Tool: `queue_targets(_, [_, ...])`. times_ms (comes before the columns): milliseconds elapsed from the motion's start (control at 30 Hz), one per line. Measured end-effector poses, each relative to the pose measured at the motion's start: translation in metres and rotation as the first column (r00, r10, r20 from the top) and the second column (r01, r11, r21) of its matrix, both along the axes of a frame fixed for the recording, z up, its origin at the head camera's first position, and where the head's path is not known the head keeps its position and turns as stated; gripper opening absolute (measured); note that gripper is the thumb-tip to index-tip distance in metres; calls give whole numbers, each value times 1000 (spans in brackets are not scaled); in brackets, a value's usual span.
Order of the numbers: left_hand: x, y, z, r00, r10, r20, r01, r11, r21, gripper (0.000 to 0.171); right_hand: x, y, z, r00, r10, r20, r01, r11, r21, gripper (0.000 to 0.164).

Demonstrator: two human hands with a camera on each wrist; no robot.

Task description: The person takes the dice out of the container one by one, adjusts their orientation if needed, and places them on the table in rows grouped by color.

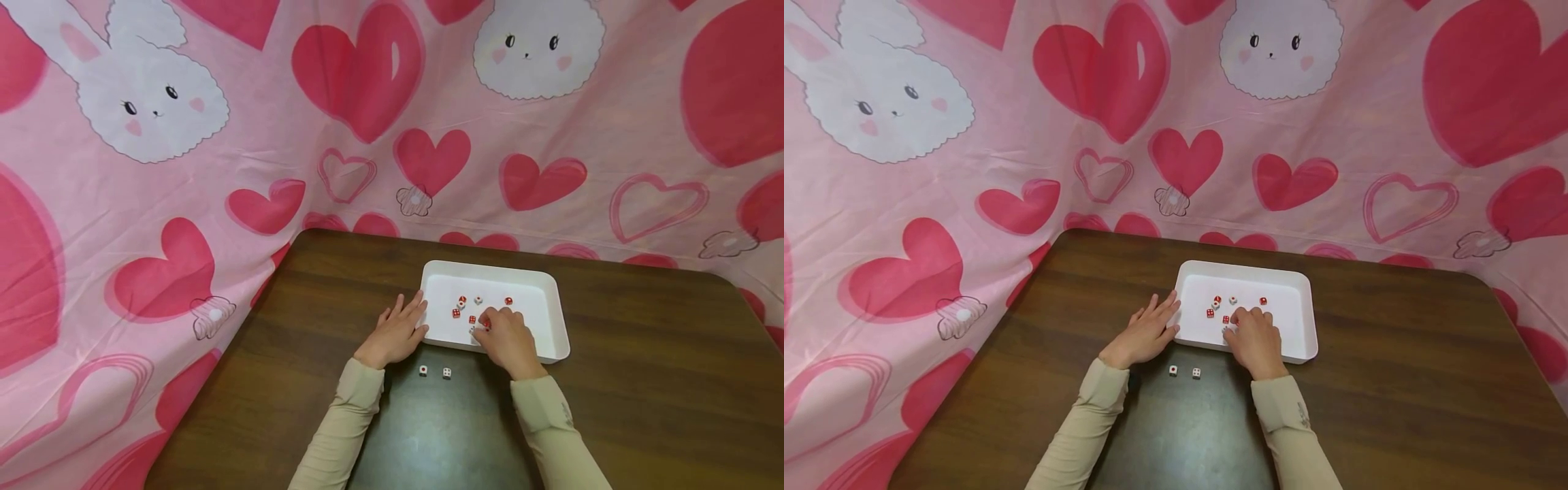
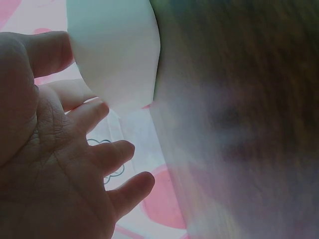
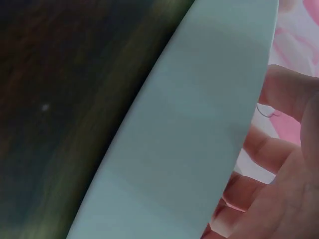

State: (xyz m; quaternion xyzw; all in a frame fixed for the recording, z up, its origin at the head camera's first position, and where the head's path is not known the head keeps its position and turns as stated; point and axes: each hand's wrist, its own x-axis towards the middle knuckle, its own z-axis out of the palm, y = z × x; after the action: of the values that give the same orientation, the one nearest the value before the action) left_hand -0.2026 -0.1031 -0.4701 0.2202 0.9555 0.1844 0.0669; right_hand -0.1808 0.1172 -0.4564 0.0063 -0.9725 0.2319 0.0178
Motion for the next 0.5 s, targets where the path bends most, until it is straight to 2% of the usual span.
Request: queue_targets(500, [-1, 0, 0, 1000, -4, 3, 4, 1000, 6, 55, -13, -5, -1, 993, -12, 116, 6, 999, 52, 21])
